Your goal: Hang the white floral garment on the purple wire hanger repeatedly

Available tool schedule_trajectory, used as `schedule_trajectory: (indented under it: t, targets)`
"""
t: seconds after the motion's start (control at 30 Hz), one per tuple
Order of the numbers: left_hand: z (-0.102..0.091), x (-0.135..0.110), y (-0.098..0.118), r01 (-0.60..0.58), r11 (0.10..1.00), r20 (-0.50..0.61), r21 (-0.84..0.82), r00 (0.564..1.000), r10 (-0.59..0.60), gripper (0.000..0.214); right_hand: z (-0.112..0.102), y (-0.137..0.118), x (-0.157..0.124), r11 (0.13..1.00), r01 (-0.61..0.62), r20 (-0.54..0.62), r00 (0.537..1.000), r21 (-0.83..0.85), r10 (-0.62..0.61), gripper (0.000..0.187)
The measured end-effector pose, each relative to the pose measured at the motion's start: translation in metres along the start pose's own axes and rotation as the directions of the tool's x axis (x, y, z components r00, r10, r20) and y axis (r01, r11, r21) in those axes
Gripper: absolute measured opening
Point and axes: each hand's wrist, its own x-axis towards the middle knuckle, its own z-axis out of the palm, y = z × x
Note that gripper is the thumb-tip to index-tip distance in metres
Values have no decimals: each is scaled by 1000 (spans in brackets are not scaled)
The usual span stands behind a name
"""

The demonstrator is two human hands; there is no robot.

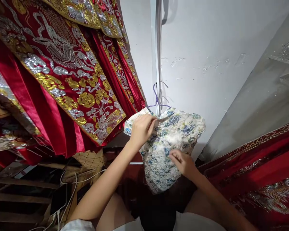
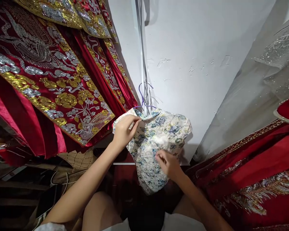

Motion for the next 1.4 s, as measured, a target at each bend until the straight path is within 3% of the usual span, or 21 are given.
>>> schedule_trajectory:
  t: [0.07,0.13,0.27,0.37,0.53,0.63,0.73,0.8,0.87,0.9,0.97,1.03,1.1,1.17,1.23,1.3,1.4]
  targets:
    - [1,-7,2,-53,998,-50,-30,997,52,12,-20,-25,32,999,27,-125,992,26,-24,34]
    - [2,-11,3,-106,993,-113,-49,989,100,11,-38,-50,67,997,69,-178,982,28,-63,45]
    - [6,-14,-2,-157,985,-194,-68,971,142,12,-52,-79,116,990,82,-148,984,-112,-99,25]
    - [11,-19,-5,-151,983,-200,-103,971,128,12,-46,-82,124,994,92,-155,983,-63,-100,24]
    - [27,-32,-8,-109,981,-159,-159,984,84,12,-29,-83,119,986,88,-281,959,144,-45,27]
    - [47,-53,-8,-122,974,-81,-191,991,108,14,-30,-86,123,973,124,-366,930,196,-44,29]
    - [65,-90,-1,-154,959,121,-236,975,186,16,-41,-89,128,937,188,-461,887,295,-33,33]
    - [70,-115,7,-112,962,257,-249,950,177,18,-54,-89,128,903,200,-485,874,380,11,35]
    - [65,-129,14,-20,974,304,-227,948,91,16,-69,-87,121,866,176,-481,873,467,82,37]
    - [61,-130,14,38,979,277,-201,961,19,13,-77,-85,116,847,164,-487,865,505,123,38]
    - [51,-117,8,177,974,123,-142,979,-160,12,-92,-83,100,804,159,-519,830,573,205,40]
    - [45,-90,-8,326,938,-68,-118,940,-335,32,-106,-83,82,734,158,-511,812,660,284,42]
    - [44,-59,-32,446,882,-140,-154,873,-467,67,-118,-85,63,628,122,-419,837,769,351,44]
    - [46,-33,-56,573,798,-93,-187,799,-595,84,-126,-85,46,538,67,-327,855,840,403,42]
    - [48,-18,-74,671,702,57,-239,732,-679,62,-134,-79,31,499,62,-317,838,864,445,36]
    - [48,-15,-82,716,621,208,-320,692,-691,33,-140,-63,21,481,120,-379,787,868,488,26]
    - [43,-26,-79,730,532,292,-429,669,-683,20,-145,-24,13,442,202,-446,695,874,564,18]
